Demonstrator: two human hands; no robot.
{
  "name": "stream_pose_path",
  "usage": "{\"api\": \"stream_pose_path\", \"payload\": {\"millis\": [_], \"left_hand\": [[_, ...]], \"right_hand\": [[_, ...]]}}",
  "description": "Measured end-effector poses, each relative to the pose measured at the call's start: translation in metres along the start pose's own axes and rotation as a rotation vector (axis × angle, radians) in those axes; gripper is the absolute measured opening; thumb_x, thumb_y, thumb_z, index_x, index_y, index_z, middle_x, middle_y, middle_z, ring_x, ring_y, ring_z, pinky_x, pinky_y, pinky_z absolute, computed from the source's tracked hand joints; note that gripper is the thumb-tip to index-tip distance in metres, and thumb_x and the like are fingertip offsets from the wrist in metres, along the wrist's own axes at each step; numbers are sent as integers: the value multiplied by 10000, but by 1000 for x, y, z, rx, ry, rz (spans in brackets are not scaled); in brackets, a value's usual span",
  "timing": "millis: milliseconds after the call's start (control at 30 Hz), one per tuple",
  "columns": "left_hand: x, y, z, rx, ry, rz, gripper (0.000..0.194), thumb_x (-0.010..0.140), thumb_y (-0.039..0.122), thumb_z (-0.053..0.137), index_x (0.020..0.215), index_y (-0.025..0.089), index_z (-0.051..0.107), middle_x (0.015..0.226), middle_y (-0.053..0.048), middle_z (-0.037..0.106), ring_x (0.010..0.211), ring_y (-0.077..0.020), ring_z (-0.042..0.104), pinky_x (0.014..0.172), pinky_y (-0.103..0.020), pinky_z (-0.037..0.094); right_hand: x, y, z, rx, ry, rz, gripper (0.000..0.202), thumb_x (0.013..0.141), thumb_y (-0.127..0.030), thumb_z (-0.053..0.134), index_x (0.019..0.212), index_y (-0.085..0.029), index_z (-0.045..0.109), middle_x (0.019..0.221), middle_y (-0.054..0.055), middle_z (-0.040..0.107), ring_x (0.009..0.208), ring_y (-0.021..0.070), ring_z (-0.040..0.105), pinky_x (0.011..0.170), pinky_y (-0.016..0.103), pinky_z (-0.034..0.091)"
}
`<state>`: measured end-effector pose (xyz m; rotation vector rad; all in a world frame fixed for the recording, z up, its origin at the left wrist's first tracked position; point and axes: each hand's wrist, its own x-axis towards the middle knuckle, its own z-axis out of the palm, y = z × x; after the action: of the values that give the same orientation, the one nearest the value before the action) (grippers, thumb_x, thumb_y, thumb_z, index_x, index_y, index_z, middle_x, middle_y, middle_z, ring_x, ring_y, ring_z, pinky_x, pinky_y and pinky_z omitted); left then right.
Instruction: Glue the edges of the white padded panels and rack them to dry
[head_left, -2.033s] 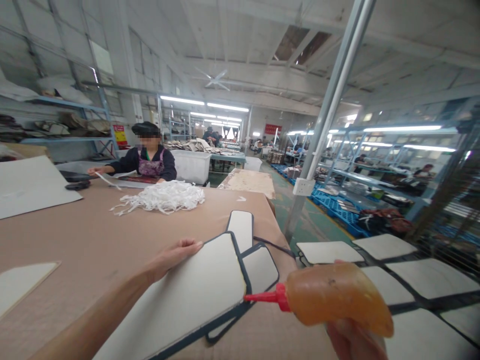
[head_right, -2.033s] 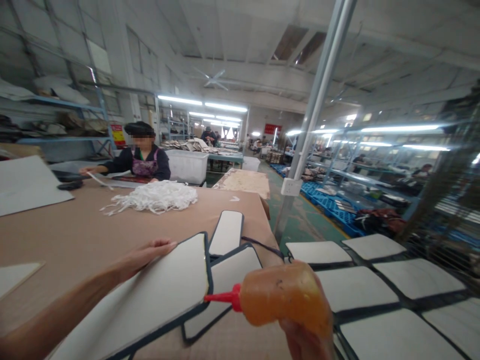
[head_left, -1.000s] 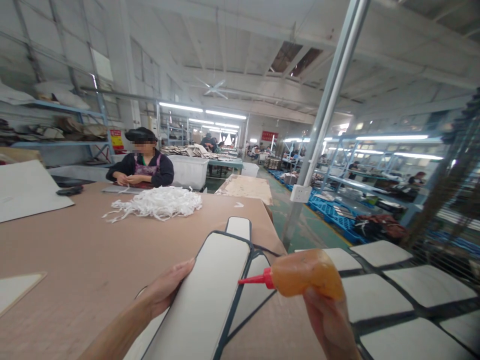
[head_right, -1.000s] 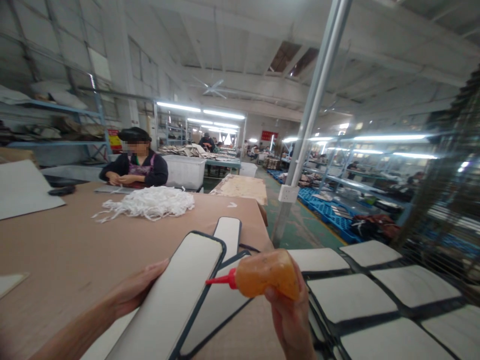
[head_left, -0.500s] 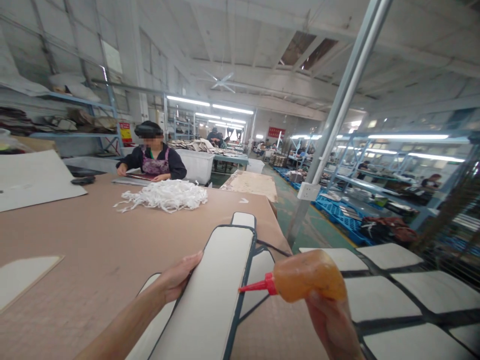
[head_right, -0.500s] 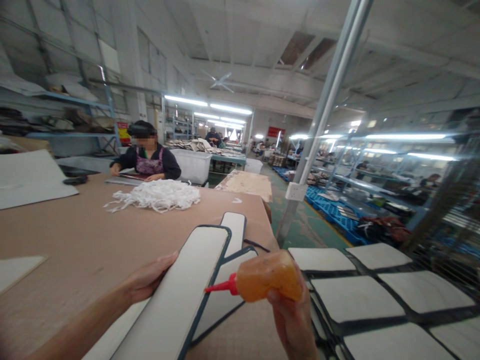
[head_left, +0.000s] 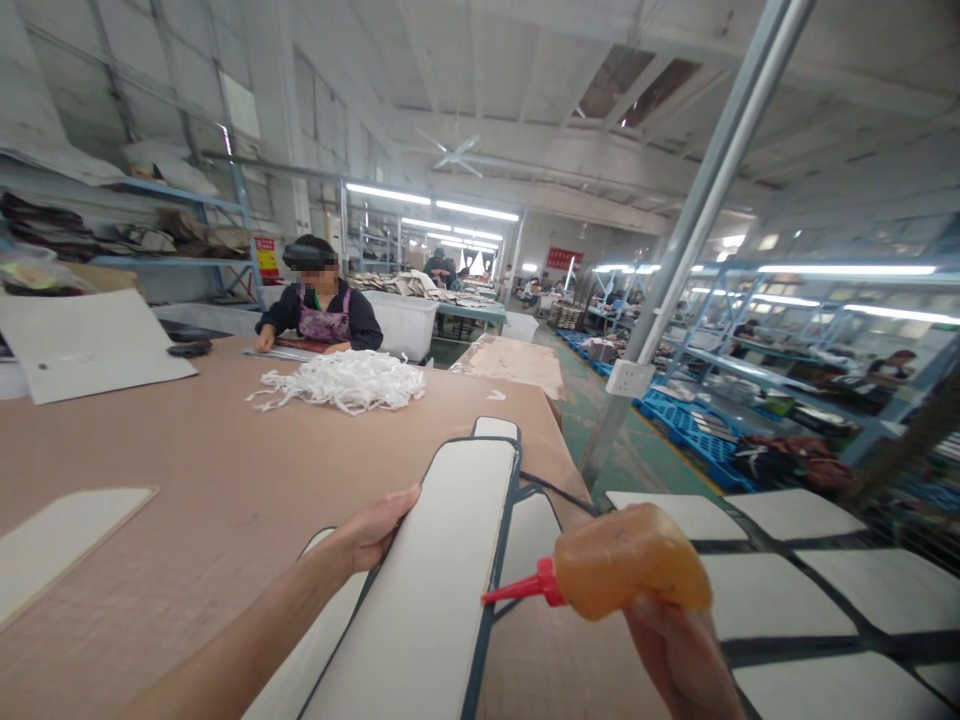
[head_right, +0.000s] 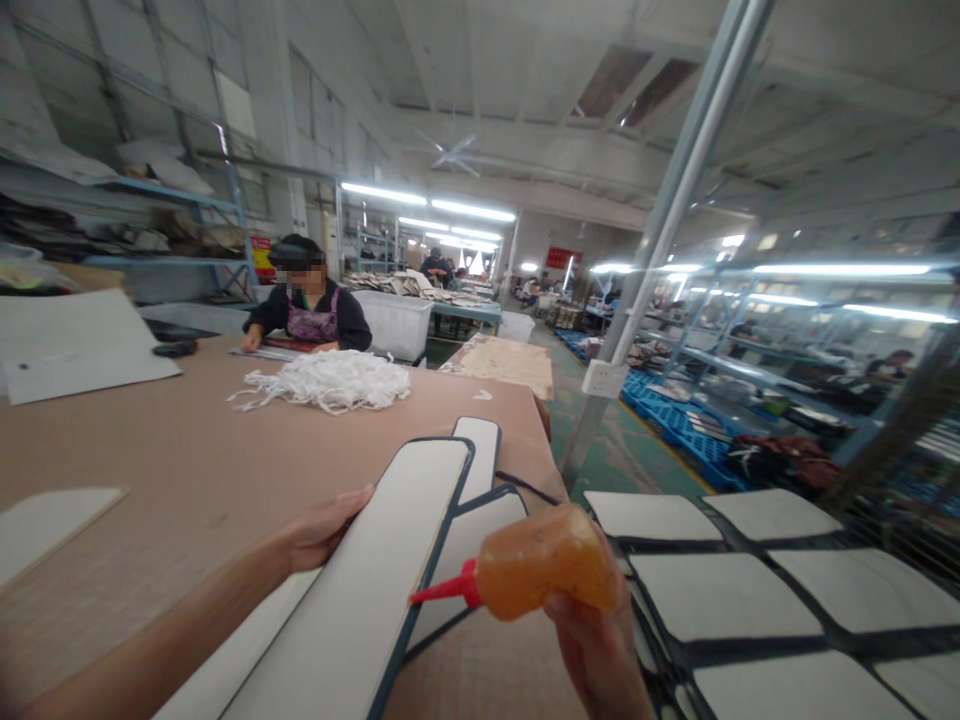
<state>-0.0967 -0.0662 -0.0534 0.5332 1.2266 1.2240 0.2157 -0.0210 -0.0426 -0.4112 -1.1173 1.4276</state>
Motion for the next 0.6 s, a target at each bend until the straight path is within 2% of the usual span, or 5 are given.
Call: {"api": "stream_pose_path", "payload": {"millis": [133,267,400,600], "left_hand": [[6,0,-2,-11,31,10,229,877,333,544,903,146,674,791,-75,761,717,-210,691,677,-291,551],[11,3,-2,-16,30,10,235,853,345,584,936,141,665,767,-70,757,704,-215,692,657,-298,553],[15,8,2,-13,37,-8,216,860,332,578,901,140,669,706,-60,747,638,-194,684,633,-280,552],[19,15,8,-18,21,-17,207,856,327,590,891,141,673,727,-50,750,624,-174,682,604,-264,551]], "right_hand": [[-5,-1,5,9,45,17,644,558,-215,827,1159,-293,611,909,16,708,753,196,637,695,300,547],[-7,-1,6,7,6,15,601,565,-223,816,1132,-287,629,842,24,710,688,195,632,635,307,546],[-11,2,1,42,22,36,699,539,-190,826,1185,-322,592,870,7,721,701,196,639,645,300,542],[-17,3,-6,91,20,63,783,552,-165,816,1250,-368,525,926,-9,726,748,221,653,676,330,550]]}}
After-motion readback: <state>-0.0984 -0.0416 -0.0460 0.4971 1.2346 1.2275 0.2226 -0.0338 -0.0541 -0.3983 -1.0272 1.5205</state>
